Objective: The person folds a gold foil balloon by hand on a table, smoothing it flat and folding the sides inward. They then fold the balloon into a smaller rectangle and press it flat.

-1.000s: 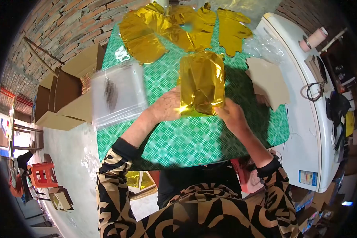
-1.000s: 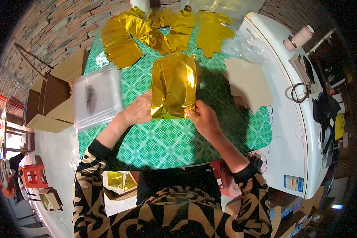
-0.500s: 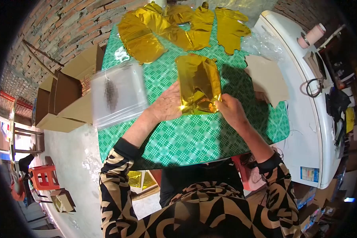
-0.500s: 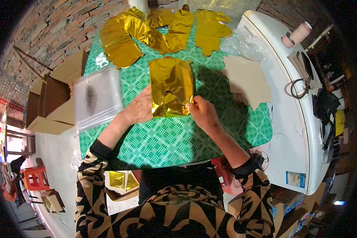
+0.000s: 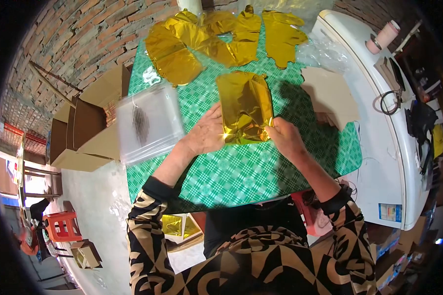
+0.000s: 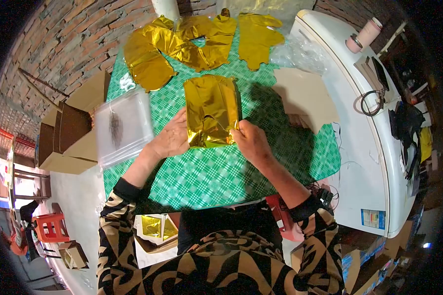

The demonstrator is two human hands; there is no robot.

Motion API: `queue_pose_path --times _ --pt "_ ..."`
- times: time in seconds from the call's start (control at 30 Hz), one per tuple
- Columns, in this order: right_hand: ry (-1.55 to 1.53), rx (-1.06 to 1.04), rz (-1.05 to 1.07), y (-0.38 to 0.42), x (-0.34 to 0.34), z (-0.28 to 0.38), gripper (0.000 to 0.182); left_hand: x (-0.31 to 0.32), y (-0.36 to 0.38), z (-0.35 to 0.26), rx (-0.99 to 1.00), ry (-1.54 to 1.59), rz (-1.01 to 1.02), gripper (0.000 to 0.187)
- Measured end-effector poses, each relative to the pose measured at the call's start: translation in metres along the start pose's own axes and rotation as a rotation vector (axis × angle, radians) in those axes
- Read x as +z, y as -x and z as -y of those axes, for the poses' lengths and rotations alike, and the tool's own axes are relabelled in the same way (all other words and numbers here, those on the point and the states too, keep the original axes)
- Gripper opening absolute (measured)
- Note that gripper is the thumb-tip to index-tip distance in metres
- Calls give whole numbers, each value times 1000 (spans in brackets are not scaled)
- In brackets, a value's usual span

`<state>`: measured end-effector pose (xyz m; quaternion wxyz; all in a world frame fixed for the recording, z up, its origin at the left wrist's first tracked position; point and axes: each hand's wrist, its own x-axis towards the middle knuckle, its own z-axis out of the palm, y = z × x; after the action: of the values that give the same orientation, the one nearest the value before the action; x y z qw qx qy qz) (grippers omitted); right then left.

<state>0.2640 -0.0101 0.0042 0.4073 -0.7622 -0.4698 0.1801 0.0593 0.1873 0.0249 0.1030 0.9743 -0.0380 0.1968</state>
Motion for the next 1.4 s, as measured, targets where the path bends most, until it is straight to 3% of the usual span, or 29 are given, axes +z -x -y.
queue_pose_path --times 0.13,0.23,0.33,0.37,0.6,0.97,1.17,1.4 --pt "-5 -19 -31 0 3 0 35 -10 22 6 -81 159 -11 48" --pt "13 -11 -39 1 4 3 35 -14 47 -9 -255 271 -99 39" --pt "-3 31 -18 1 3 6 30 -16 52 -42 -407 244 -162 30" --pt "-18 48 -5 1 4 6 28 -6 49 -59 -474 189 -284 21" --pt "-50 -24 -48 3 6 0 27 29 41 -67 -690 101 -351 17" --pt "-212 -114 -124 6 15 -11 26 31 39 -65 -711 76 -289 20" --pt "-31 -265 -123 18 1 -9 34 31 38 -66 -694 74 -333 17" --pt "-78 -207 -102 21 -3 -6 34 32 39 -66 -701 67 -323 17"
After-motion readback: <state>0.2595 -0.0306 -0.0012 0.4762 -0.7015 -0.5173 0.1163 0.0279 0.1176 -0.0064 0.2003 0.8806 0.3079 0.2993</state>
